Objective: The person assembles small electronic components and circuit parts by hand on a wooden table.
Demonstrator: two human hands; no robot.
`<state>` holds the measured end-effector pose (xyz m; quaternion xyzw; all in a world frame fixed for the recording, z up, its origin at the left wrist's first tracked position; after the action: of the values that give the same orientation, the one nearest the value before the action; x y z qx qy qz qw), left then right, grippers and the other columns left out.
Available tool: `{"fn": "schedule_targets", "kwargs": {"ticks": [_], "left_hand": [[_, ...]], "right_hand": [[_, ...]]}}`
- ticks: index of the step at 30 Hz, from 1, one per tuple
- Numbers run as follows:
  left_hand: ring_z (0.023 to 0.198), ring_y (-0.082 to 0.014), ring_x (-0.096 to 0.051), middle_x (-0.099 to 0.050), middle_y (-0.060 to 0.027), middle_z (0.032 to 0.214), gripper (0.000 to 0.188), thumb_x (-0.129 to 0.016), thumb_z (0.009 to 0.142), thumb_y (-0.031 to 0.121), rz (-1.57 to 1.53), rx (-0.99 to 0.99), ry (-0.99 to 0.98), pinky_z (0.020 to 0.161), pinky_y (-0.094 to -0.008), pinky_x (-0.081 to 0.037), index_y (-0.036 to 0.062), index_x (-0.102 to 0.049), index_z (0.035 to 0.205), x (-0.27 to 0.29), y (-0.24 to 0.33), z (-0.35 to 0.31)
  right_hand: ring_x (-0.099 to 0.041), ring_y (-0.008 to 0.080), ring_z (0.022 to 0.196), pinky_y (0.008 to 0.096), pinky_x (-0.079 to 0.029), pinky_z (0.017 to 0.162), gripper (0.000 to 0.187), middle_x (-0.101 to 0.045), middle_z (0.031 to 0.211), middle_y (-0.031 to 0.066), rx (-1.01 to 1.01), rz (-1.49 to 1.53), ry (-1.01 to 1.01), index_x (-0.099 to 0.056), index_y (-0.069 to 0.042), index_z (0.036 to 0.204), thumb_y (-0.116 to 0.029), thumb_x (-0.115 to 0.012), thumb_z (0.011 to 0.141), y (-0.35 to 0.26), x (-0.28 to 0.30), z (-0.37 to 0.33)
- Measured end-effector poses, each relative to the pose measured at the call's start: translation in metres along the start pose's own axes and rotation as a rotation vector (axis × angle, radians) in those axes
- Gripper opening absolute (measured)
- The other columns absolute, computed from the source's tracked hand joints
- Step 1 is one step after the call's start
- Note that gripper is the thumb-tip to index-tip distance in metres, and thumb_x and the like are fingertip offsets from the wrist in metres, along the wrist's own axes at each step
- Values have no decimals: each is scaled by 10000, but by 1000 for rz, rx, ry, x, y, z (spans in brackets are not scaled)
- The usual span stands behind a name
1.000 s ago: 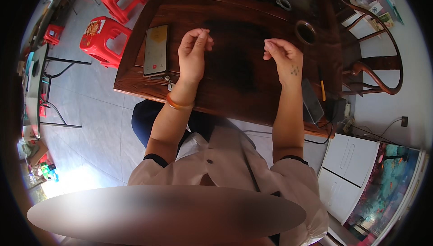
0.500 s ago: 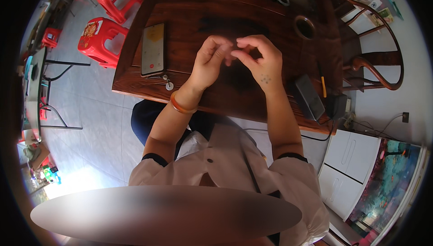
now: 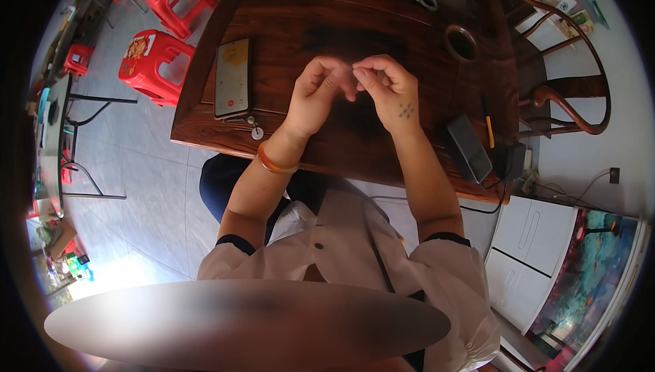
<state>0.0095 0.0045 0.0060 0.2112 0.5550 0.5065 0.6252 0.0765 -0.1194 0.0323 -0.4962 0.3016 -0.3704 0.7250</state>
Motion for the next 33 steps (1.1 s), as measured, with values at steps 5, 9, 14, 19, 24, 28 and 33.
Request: {"fn": "schedule_targets", "kwargs": {"ticks": [5, 9, 14, 19, 24, 28, 33], "left_hand": [[615, -92, -583, -594, -41, 728, 61, -551, 913, 46, 272, 17, 20, 562, -235, -474, 7, -560, 959, -4, 4, -3], [641, -147, -603, -608, -77, 757, 62, -611, 850, 9, 599, -232, 90, 534, -261, -465, 21, -615, 910, -4, 8, 0], [654, -215, -601, -607, -104, 782, 102, -639, 806, -13, 762, -455, 62, 535, -283, -456, 30, -631, 898, -5, 11, 1], [639, -168, -586, -592, -77, 782, 104, -653, 818, 15, 697, -448, 29, 552, -257, -454, 25, -653, 921, -1, 9, 3], [643, -95, -552, -568, -38, 816, 80, -633, 861, 53, 308, -48, -13, 567, -218, -449, 15, -660, 926, 1, 6, 1], [646, -89, -550, -572, -37, 825, 76, -630, 867, 64, 238, 2, -15, 560, -218, -444, 11, -658, 913, 4, 6, 1], [659, -138, -573, -587, -61, 806, 70, -633, 832, 21, 577, -233, 38, 583, -238, -447, 14, -648, 900, 3, 11, 2]], "right_hand": [[-617, 135, 742, 239, -502, 650, 108, -629, 832, 64, 230, -314, -2, -666, -19, 900, -7, -684, 794, -13, -1, 2], [-620, 161, 743, 256, -492, 644, 119, -632, 823, 77, 340, -537, -2, -674, -29, 885, -16, -703, 770, -24, -4, 1], [-619, 170, 736, 264, -488, 635, 121, -634, 812, 77, 380, -573, -9, -676, -29, 879, -14, -707, 763, -24, -4, 2], [-604, 151, 726, 252, -485, 627, 124, -617, 835, 70, 369, -513, -35, -664, -28, 886, 5, -693, 770, -25, -5, 1], [-577, 117, 710, 230, -472, 634, 104, -596, 857, 46, 265, -240, -60, -643, -19, 912, 3, -663, 812, -14, 1, 0], [-568, 95, 709, 214, -466, 647, 77, -583, 895, 38, 90, -99, -106, -628, -9, 931, -31, -632, 857, -11, 0, 0], [-582, 106, 715, 227, -472, 649, 84, -603, 883, 47, 25, -111, -68, -630, -14, 923, -69, -636, 861, -7, 6, 3]]}}
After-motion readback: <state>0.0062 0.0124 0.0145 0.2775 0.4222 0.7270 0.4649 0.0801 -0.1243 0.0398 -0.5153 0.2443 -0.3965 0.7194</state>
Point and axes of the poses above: each hand's wrist, its own z-axis towards the middle knuckle, its own x-axis out of the back of the hand, y = z × x, the point moved 2 cm from there along z, towards the middle knuckle
